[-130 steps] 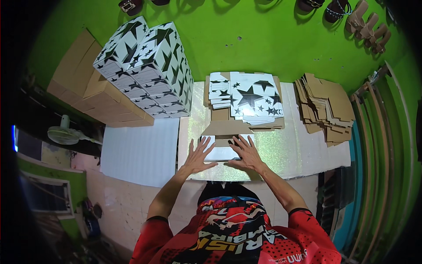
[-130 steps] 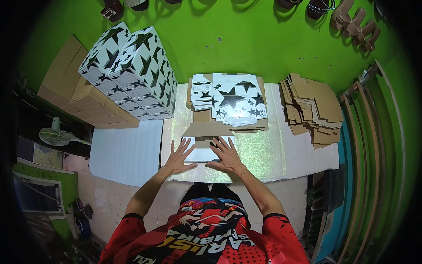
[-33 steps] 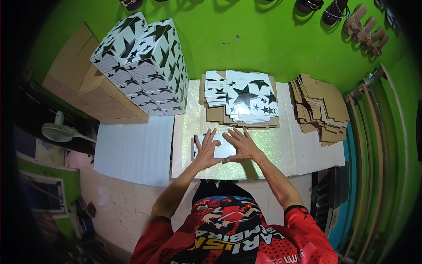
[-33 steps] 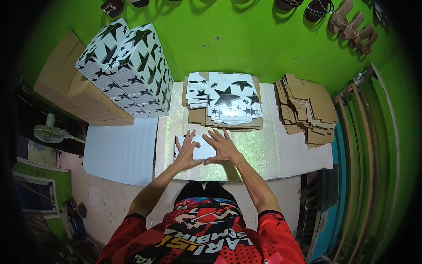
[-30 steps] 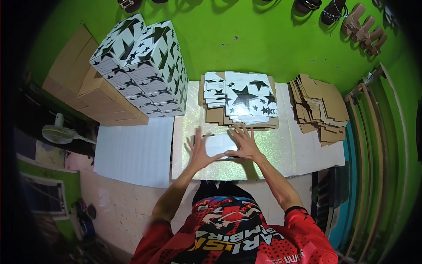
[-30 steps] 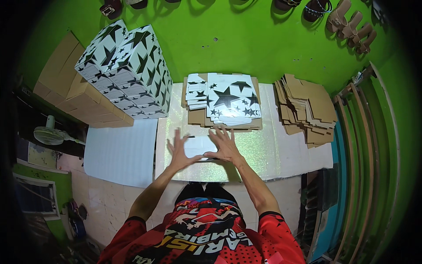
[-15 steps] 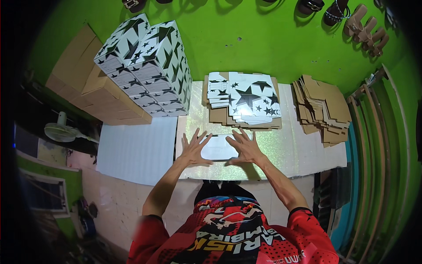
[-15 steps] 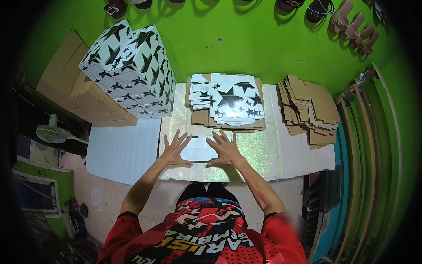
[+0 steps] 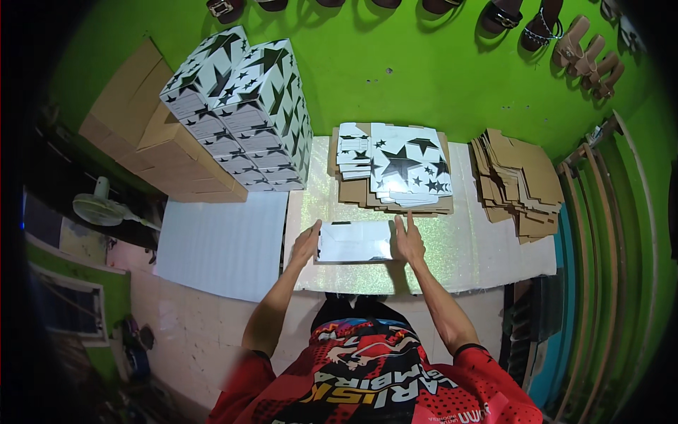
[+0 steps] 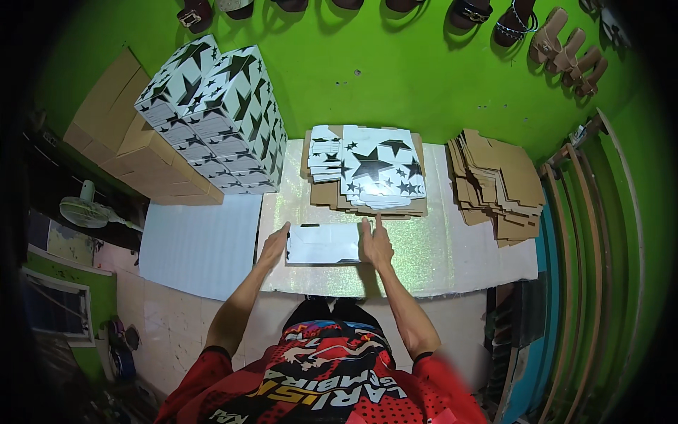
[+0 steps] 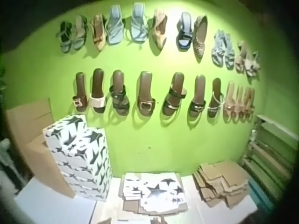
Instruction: Manually folding flat cardboard components into finished shoe boxes.
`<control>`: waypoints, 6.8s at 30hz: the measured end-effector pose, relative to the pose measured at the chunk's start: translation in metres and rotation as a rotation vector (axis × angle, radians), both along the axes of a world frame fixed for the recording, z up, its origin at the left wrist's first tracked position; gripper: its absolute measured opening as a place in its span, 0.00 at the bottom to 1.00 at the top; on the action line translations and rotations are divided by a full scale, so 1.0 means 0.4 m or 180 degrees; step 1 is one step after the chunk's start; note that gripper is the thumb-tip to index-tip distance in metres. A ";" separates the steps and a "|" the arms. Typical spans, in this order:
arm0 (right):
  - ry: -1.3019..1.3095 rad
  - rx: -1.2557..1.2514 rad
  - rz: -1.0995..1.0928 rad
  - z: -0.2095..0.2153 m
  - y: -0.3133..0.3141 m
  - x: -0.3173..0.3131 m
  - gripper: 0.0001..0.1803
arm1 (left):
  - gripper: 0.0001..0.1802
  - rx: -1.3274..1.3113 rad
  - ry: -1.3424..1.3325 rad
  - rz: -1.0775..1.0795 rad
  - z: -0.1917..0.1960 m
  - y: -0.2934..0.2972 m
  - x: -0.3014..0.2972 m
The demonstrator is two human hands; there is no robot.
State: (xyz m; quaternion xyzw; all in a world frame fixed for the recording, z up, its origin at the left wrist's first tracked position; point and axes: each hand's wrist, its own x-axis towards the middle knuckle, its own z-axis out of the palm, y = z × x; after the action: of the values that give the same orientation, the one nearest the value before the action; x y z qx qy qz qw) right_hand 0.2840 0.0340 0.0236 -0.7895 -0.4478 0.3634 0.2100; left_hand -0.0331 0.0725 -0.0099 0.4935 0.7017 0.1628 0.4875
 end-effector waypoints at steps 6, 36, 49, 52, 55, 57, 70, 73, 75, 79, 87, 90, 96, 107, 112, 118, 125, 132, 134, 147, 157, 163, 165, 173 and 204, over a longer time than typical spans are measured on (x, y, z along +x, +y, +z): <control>-0.0188 -0.0275 0.0054 0.022 -0.006 0.010 0.51 | 0.51 -0.0032 0.0538 0.0205 0.053 -0.020 -0.008; -0.2013 0.1491 0.3355 0.001 -0.091 -0.059 0.58 | 0.39 0.1494 -0.1155 0.0520 -0.075 -0.301 -0.065; -0.1389 0.2484 0.2439 0.147 0.144 -0.059 0.31 | 0.37 0.1422 -0.1071 0.0763 -0.034 -0.283 -0.042; -0.1963 0.2660 0.1876 0.100 0.209 -0.080 0.39 | 0.39 0.1491 -0.0741 0.0485 -0.018 -0.281 -0.045; -0.2314 0.1913 0.1750 0.017 0.225 -0.067 0.48 | 0.42 0.1334 -0.0691 0.0310 0.003 -0.274 -0.045; -0.2329 0.1550 0.1731 -0.025 0.213 -0.063 0.52 | 0.42 0.1343 -0.0545 0.0228 0.003 -0.268 -0.056; -0.0225 0.1776 0.0427 -0.042 -0.225 -0.006 0.34 | 0.39 0.1758 -0.0504 -0.0077 -0.078 -0.269 -0.097; -0.0203 0.1757 0.0385 -0.067 -0.284 -0.047 0.36 | 0.39 0.1608 -0.0479 0.0166 -0.089 -0.282 -0.061; -0.0203 0.1754 0.0357 -0.077 -0.293 -0.060 0.33 | 0.39 0.1693 -0.0284 -0.0075 -0.086 -0.293 -0.034; -0.0116 0.1769 0.0283 -0.107 -0.296 -0.058 0.27 | 0.37 0.1568 0.0184 -0.0169 -0.075 -0.321 -0.004; -0.0538 0.1714 0.0997 -0.085 -0.279 -0.011 0.21 | 0.29 0.1542 0.0294 -0.0425 -0.076 -0.321 -0.078; -0.0175 0.1787 0.0860 -0.091 -0.257 0.021 0.17 | 0.18 0.1901 0.0123 -0.0318 -0.057 -0.274 -0.086; 0.0357 0.1565 0.0693 -0.084 -0.107 0.031 0.24 | 0.25 0.1690 -0.0189 -0.0096 -0.108 -0.151 -0.193; 0.1889 0.0424 0.0365 -0.143 0.018 0.064 0.25 | 0.38 0.0177 -0.1453 -0.0069 -0.080 -0.028 -0.180; 0.1979 0.0573 0.0380 -0.123 0.018 0.049 0.23 | 0.35 0.0166 -0.1639 0.0056 -0.063 -0.038 -0.178; 0.1982 0.0372 0.0324 -0.112 -0.007 0.080 0.16 | 0.30 0.0565 -0.1426 0.0027 -0.060 -0.053 -0.177; 0.0657 0.1281 0.1077 -0.043 -0.069 0.064 0.19 | 0.25 0.1128 -0.1005 0.0036 -0.056 -0.120 -0.211; -0.0909 0.1779 0.2880 -0.021 -0.150 0.019 0.45 | 0.51 0.2369 0.0881 -0.2227 0.042 -0.182 -0.094; -0.1173 0.1772 0.3158 -0.038 -0.160 -0.006 0.46 | 0.50 0.2347 0.1004 -0.2332 0.037 -0.197 -0.089; -0.0541 0.2028 0.2655 -0.060 -0.180 -0.033 0.26 | 0.34 0.2294 0.0414 -0.2161 0.019 -0.210 -0.071; -0.0877 0.2004 0.2515 -0.060 -0.212 -0.053 0.26 | 0.42 0.2259 0.1610 -0.2230 0.005 -0.264 -0.029; -0.0938 0.2025 0.2586 -0.085 -0.211 -0.044 0.29 | 0.37 0.2430 0.1524 -0.2182 -0.031 -0.269 -0.033; -0.0878 0.1958 0.2483 -0.100 -0.201 -0.029 0.27 | 0.32 0.2585 0.1242 -0.2168 -0.031 -0.251 -0.033; -0.0766 0.2249 0.1791 -0.012 -0.118 -0.071 0.20 | 0.25 0.2691 0.1320 -0.1906 0.062 -0.160 0.019; -0.0507 0.1781 0.2786 0.000 -0.167 -0.124 0.33 | 0.29 0.2209 0.1328 -0.0407 -0.044 -0.244 -0.064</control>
State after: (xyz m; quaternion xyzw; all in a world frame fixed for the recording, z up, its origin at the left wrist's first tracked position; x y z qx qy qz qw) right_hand 0.2346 -0.0330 0.0236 -0.4675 -0.8302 0.2225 0.2066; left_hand -0.0587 -0.0253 -0.0276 0.6937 0.6568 0.2556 0.1484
